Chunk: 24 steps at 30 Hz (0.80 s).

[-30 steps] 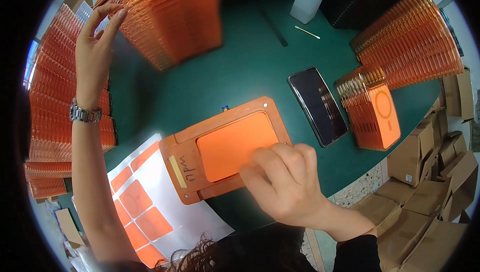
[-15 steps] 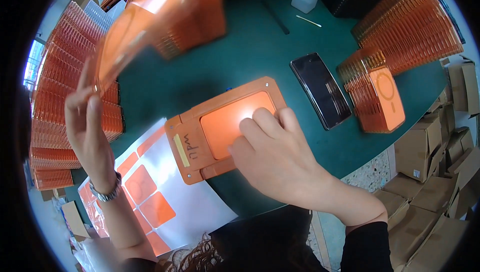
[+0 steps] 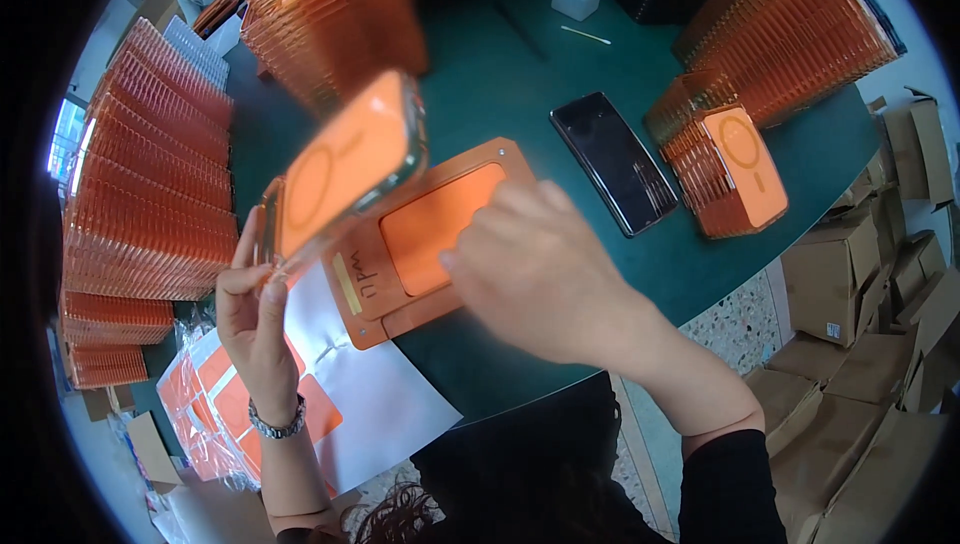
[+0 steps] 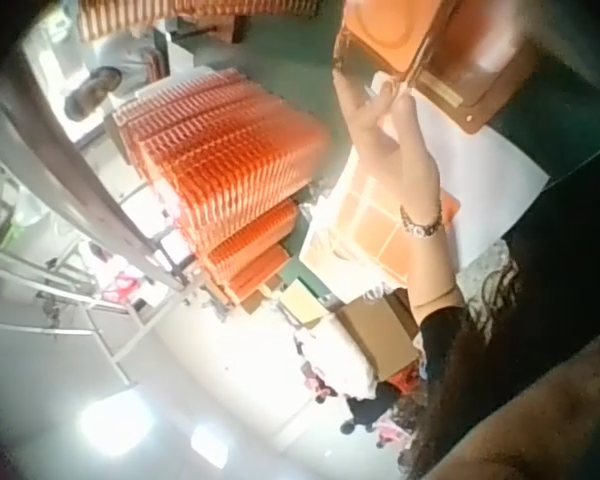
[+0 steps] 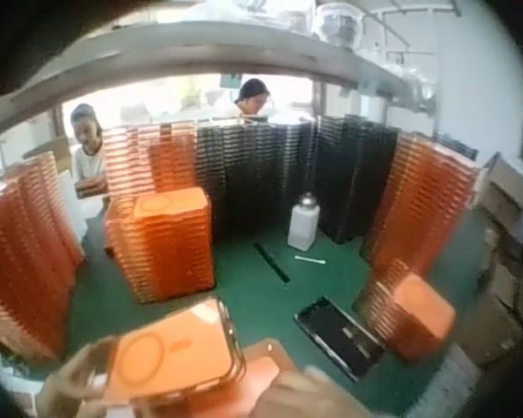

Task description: Peeling stickers and applying them into clear phone case shells using a specialized placement jig.

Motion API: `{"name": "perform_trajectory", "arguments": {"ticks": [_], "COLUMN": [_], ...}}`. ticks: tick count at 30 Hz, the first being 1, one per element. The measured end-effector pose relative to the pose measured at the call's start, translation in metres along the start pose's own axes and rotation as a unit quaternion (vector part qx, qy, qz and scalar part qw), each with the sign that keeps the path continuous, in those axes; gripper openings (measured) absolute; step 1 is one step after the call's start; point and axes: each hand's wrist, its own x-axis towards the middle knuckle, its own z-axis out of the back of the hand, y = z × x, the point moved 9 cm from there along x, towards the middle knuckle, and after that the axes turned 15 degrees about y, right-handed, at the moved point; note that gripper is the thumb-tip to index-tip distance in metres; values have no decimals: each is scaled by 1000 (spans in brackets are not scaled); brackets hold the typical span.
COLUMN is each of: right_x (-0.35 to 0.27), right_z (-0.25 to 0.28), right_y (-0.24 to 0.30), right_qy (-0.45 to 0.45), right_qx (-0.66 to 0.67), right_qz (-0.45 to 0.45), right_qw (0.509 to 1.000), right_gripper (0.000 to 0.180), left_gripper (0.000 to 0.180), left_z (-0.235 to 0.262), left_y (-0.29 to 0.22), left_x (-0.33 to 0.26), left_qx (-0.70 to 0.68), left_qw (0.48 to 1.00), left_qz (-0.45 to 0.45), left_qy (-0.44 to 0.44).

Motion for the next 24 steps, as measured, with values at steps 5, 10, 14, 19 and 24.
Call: {"name": "perform_trajectory", "arguments": {"ticks": [5,10,14,19,24], "right_x": [-45,-35,-17,-5,-3], "right_z": [29,4,-26,-52,-51], "right_y": [-83,-104,-123,-133,-132], "right_qy": [-163,-127,-36,50,45], "right_qx": [214,295,397,524,550], "right_qz": [-132,-185,-225,-265,-256], "right_qw": [954,929,889,808,794], "right_gripper": [19,30,45,40,37], "left_gripper": [14,16,15,47,76], "left_z": [-35,-62,-65,-50,-41], "left_y": [6,-9,-12,-4,28], "left_x": [-15,-24,-29,-33,-34], "left_qx": [101,300,317,248,64], "left_qw": [993,949,943,966,975], "left_qz": [20,-2,-14,8,206], "left_qy": [55,91,101,72,57]}}
